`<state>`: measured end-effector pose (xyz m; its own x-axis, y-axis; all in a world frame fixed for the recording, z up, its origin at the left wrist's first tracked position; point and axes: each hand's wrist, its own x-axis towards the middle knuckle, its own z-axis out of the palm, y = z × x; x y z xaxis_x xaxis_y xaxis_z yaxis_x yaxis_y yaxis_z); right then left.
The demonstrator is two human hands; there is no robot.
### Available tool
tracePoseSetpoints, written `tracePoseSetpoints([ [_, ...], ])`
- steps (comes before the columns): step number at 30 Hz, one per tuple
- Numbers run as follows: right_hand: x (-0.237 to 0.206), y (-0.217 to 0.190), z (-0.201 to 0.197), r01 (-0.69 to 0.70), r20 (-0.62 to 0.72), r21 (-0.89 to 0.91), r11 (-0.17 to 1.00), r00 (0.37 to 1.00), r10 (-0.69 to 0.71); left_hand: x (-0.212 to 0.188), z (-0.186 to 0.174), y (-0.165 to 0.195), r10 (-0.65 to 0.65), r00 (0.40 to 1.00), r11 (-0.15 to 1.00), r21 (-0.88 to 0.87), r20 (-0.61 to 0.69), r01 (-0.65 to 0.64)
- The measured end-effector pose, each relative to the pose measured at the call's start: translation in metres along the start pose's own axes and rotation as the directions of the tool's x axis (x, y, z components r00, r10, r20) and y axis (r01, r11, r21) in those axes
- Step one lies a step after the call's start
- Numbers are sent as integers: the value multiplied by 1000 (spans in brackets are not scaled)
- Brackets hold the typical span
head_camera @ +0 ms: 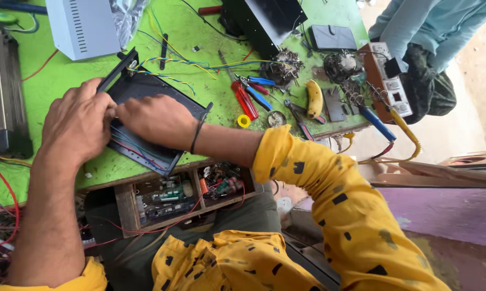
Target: The person strips and twists colored wires, then uses a soldering iron to attach them to a black metal bracket. They repeatedly dip the soldering iron into a solder pot and apply solder to multiple wire ends on the bracket.
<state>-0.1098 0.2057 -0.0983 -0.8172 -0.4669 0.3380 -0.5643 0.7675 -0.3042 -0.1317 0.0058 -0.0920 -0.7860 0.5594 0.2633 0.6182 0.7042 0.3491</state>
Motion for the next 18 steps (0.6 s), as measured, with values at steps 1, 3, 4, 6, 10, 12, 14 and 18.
tracePoseSetpoints([
  [1, 0, -1, 0, -7, 10, 6, 1000, 1000, 7, -1, 1, -3, 3, 1000, 1000, -6, 11, -3],
  [3, 6, 0, 4, -7, 36, 42, 999, 999, 6, -3, 2, -8, -16, 999, 1000, -5, 40, 16],
  [4, 11, 3, 6, 5, 49, 64, 998, 999, -8, -4, 3, -9, 50, 998, 999, 2, -34, -50],
  [6, 24, 11, 9, -413, 406, 639, 649, 898, 171, -8, 1, -9, 94, 988, 996, 2, -125, -94],
  [10, 34, 16, 1, -700, 727, 605, 379, 680, 96, -1, -2, 5, 63, 987, 995, 87, -145, -50],
  [12, 35, 17, -7, -612, 674, 576, 543, 731, 108, 6, -6, 11, 42, 993, 998, 52, -112, -36],
  [14, 32, 13, -23, -664, 691, 569, 485, 706, 155, 11, -12, 14, 0, 999, 1000, -1, -33, 0],
  [18, 19, 0, -46, 330, 206, -57, 942, 927, -312, 13, -23, 17, -83, 996, 993, -84, 32, 85],
])
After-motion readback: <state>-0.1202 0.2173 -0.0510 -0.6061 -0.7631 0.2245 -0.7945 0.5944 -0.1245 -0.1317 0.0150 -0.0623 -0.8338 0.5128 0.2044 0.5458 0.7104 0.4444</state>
